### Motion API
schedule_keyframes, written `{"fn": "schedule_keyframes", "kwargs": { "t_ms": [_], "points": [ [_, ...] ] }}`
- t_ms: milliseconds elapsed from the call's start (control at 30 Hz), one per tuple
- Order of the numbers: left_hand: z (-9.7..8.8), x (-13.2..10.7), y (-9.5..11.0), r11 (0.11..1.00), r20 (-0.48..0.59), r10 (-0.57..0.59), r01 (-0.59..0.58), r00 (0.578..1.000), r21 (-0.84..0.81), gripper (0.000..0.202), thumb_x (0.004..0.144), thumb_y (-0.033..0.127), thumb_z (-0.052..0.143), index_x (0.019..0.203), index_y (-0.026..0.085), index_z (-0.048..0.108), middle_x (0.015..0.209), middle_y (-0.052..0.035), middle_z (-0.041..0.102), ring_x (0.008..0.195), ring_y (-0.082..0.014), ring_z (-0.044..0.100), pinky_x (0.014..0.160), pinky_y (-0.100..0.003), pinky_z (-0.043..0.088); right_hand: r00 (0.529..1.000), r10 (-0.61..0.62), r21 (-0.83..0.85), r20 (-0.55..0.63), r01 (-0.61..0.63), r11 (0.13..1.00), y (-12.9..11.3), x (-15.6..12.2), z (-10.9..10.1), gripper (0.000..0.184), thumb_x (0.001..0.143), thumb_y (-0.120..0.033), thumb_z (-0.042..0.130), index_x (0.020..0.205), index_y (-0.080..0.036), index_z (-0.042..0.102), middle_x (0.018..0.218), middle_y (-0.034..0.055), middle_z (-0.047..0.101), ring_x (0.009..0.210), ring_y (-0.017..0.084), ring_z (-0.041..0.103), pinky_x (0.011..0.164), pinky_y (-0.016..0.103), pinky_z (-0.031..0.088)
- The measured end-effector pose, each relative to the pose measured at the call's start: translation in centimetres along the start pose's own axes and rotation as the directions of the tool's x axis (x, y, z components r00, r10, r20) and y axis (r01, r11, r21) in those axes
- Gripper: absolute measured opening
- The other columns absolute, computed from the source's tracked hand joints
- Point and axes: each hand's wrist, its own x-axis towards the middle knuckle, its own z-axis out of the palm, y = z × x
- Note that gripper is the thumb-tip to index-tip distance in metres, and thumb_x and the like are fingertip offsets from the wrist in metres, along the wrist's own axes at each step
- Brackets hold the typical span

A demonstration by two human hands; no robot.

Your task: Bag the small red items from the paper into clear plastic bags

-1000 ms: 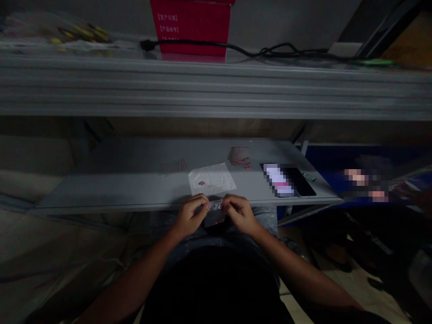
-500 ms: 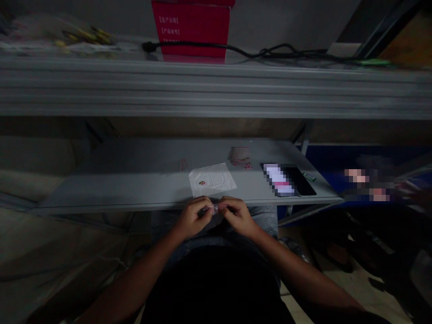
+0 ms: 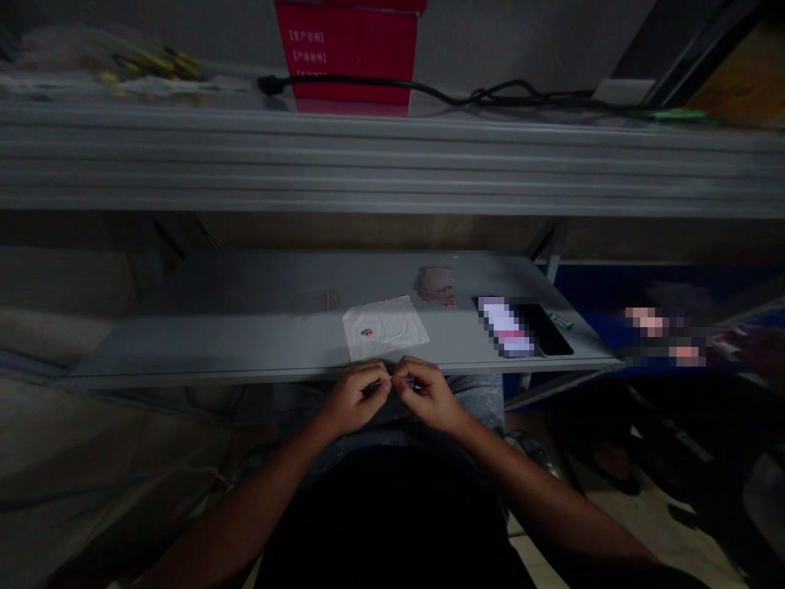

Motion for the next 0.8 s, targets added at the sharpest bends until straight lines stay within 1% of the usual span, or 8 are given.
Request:
{"fn": "schedule_keyframes", "kwargs": {
  "t_ms": [300,500,600,733,800],
  "points": [
    [-0.12,-0.10,-0.09,1.000,-0.013,-0.016,0.016,1.000,0.016,0.025,0.095,0.023,0.051,0.071,0.019,0.058,0.069,0.0000,0.057,0.065,-0.0141,0.052,0.063,-0.027,0.041,1.000,0.015,-0.003,0.013,-0.015,1.000,0.27,-0.05,0.00,0.022,0.097,-0.032,0.055,0.081,-0.019,0.061,0.075,0.0018,0.059,0.070,0.016,0.055,0.066,0.027,0.041],
    [-0.32,0.00,-0.19,0.999,-0.025,-0.027,0.027,0.999,0.026,0.021,0.096,0.028,0.052,0.079,0.020,0.062,0.074,-0.0018,0.061,0.071,-0.0160,0.057,0.067,-0.028,0.045,0.999,0.014,0.011,-0.031,-0.013,1.000,0.31,0.07,-0.15,0.024,0.096,-0.035,0.056,0.078,-0.020,0.059,0.075,0.0014,0.057,0.070,0.017,0.053,0.065,0.028,0.041],
    [-0.24,0.08,-0.29,0.999,-0.042,-0.027,0.028,0.999,0.024,0.018,0.095,0.025,0.052,0.082,0.019,0.062,0.079,-0.0031,0.063,0.075,-0.0168,0.059,0.071,-0.029,0.046,1.000,0.010,0.011,-0.026,-0.009,1.000,0.28,0.04,-0.13,0.024,0.096,-0.036,0.056,0.079,-0.019,0.059,0.077,0.0020,0.057,0.072,0.017,0.054,0.067,0.028,0.042],
    [0.06,0.02,-0.60,1.000,-0.067,-0.011,0.012,0.998,0.014,0.015,0.093,0.019,0.054,0.079,0.019,0.060,0.076,-0.0012,0.060,0.072,-0.0155,0.057,0.067,-0.027,0.045,1.000,-0.003,-0.004,-0.023,0.003,1.000,0.27,-0.07,0.06,0.023,0.098,-0.034,0.053,0.080,-0.020,0.059,0.076,0.0017,0.057,0.071,0.017,0.053,0.067,0.029,0.041],
    [0.11,-0.04,-0.72,1.000,-0.062,-0.010,0.011,0.998,0.012,0.015,0.092,0.018,0.054,0.079,0.019,0.060,0.076,-0.0004,0.059,0.070,-0.0147,0.056,0.067,-0.027,0.044,1.000,-0.014,-0.014,-0.028,0.013,1.000,0.27,-0.08,0.12,0.021,0.098,-0.032,0.053,0.082,-0.020,0.059,0.076,0.0019,0.057,0.071,0.017,0.054,0.067,0.029,0.041]
  ]
}}
